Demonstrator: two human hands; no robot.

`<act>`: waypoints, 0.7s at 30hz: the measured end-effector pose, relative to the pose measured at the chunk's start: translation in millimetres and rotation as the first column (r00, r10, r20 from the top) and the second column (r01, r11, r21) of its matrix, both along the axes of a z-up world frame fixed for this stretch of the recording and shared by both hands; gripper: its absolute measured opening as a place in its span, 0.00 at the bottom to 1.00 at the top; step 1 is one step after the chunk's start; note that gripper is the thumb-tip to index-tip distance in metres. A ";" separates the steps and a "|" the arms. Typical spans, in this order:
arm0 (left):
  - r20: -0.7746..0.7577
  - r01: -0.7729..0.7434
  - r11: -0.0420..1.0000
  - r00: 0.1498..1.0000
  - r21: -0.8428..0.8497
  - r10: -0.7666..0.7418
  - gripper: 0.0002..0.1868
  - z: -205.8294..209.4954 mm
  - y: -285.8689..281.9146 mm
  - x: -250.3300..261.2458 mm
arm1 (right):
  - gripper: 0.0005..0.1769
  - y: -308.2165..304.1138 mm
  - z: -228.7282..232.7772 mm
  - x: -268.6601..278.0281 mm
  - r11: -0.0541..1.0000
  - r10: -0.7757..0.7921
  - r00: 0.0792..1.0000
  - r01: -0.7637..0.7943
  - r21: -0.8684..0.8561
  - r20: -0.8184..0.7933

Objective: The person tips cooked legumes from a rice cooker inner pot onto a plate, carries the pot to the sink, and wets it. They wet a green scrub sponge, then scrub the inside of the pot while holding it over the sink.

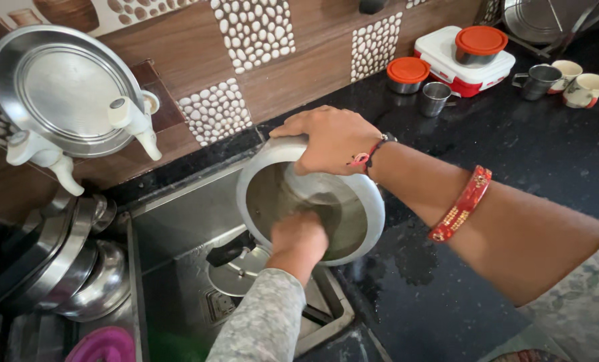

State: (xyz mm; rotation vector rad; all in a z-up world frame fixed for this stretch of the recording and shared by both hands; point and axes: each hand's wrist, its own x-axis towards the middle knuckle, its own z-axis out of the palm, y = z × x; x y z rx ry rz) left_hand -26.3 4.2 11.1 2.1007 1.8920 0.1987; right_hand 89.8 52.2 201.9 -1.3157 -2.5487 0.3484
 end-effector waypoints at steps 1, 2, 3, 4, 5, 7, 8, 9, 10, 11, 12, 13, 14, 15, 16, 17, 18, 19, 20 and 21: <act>-0.239 -0.005 0.992 0.970 0.129 0.036 0.12 -0.2 -0.7 1.7 | 0.39 0.7 0.2 1.0 1.000 -0.009 1.000 0.009 -0.012 0.011; -0.245 -0.012 0.994 0.969 0.109 0.038 0.13 0.2 -3.0 0.8 | 0.39 0.3 -0.1 0.4 1.000 -0.014 1.000 0.014 -0.027 0.018; -0.250 -0.019 0.996 0.967 0.088 0.040 0.14 1.4 -5.1 0.3 | 0.40 -0.8 -0.9 0.1 1.000 0.011 1.000 -0.010 -0.011 0.012; -0.254 -0.020 0.997 0.966 0.074 0.039 0.14 4.4 -3.0 0.9 | 0.40 0.4 0.0 1.2 0.999 0.029 1.000 -0.030 0.013 0.006; 0.075 -0.019 0.994 0.997 -0.109 0.027 0.17 7.6 -0.9 1.8 | 0.41 1.9 0.8 2.3 0.998 0.049 0.999 -0.049 0.037 0.001; 0.660 0.168 0.895 0.732 -0.413 0.167 0.23 9.3 -5.8 6.3 | 0.40 0.2 -2.9 5.6 1.000 0.030 1.000 -0.030 0.005 -0.006; 0.766 0.215 0.914 0.627 -0.345 0.142 0.23 11.5 -8.4 4.8 | 0.40 0.2 -4.0 4.9 1.000 0.023 1.000 -0.023 -0.010 -0.015; 0.854 0.253 0.929 0.509 -0.271 0.110 0.23 14.0 -11.2 2.7 | 0.40 0.3 -5.0 3.9 1.000 0.021 1.000 -0.021 -0.002 -0.020; 0.924 0.285 0.940 0.377 -0.187 0.069 0.23 16.8 -12.2 2.5 | 0.39 1.4 -5.1 4.8 1.000 0.015 1.000 -0.015 0.010 -0.020; 0.701 0.153 0.959 0.711 -0.240 0.062 0.20 19.6 -13.4 2.0 | 0.39 2.2 -5.1 5.9 1.000 0.009 1.000 -0.009 0.022 -0.021; 0.368 0.008 0.972 0.926 -0.234 0.081 0.18 21.4 -16.4 2.5 | 0.39 2.7 -4.9 7.9 1.000 0.013 1.000 -0.013 0.009 -0.018; -0.021 -0.123 0.978 0.992 -0.170 0.122 0.16 23.4 -19.5 3.2 | 0.39 3.2 -4.0 9.9 1.000 0.017 1.000 -0.017 -0.004 -0.016; -0.143 -0.071 0.995 0.988 -0.070 0.060 0.15 26.6 -21.7 2.5 | 0.39 3.1 -3.0 10.0 1.000 0.023 1.000 -0.023 -0.015 -0.018; -0.270 -0.006 1.000 0.963 0.024 0.012 0.15 30.0 -23.4 2.8 | 0.40 2.2 -2.3 10.1 1.000 0.029 0.999 -0.029 -0.010 -0.019; -0.397 0.071 0.991 0.917 0.110 -0.022 0.15 33.8 -23.8 3.9 | 0.40 2.1 -0.8 10.1 0.999 0.034 0.999 -0.034 -0.004 -0.022; -0.260 0.013 1.000 0.966 -0.015 -0.016 0.15 37.3 -23.7 6.4 | 0.41 2.2 0.6 10.3 0.999 0.038 0.999 -0.038 0.002 -0.024; -0.117 -0.026 0.989 0.993 -0.148 0.008 0.17 39.4 -23.6 10.9 | 0.40 2.5 1.1 11.7 0.999 0.036 0.999 -0.036 -0.006 -0.029; 0.024 -0.045 0.958 0.998 -0.282 0.054 0.19 40.6 -23.8 15.5 | 0.40 2.9 1.3 12.9 0.999 0.033 0.999 -0.033 -0.015 -0.033; 0.451 0.057 0.951 0.888 -0.302 0.090 0.22 40.4 -27.2 18.4 | 0.40 2.3 -0.1 12.6 0.999 0.034 0.999 -0.035 -0.028 -0.038; 0.788 0.154 0.950 0.602 -0.272 0.128 0.27 39.7 -31.2 20.3 | 0.40 1.8 -1.3 12.0 0.999 0.041 0.998 -0.042 -0.027 -0.040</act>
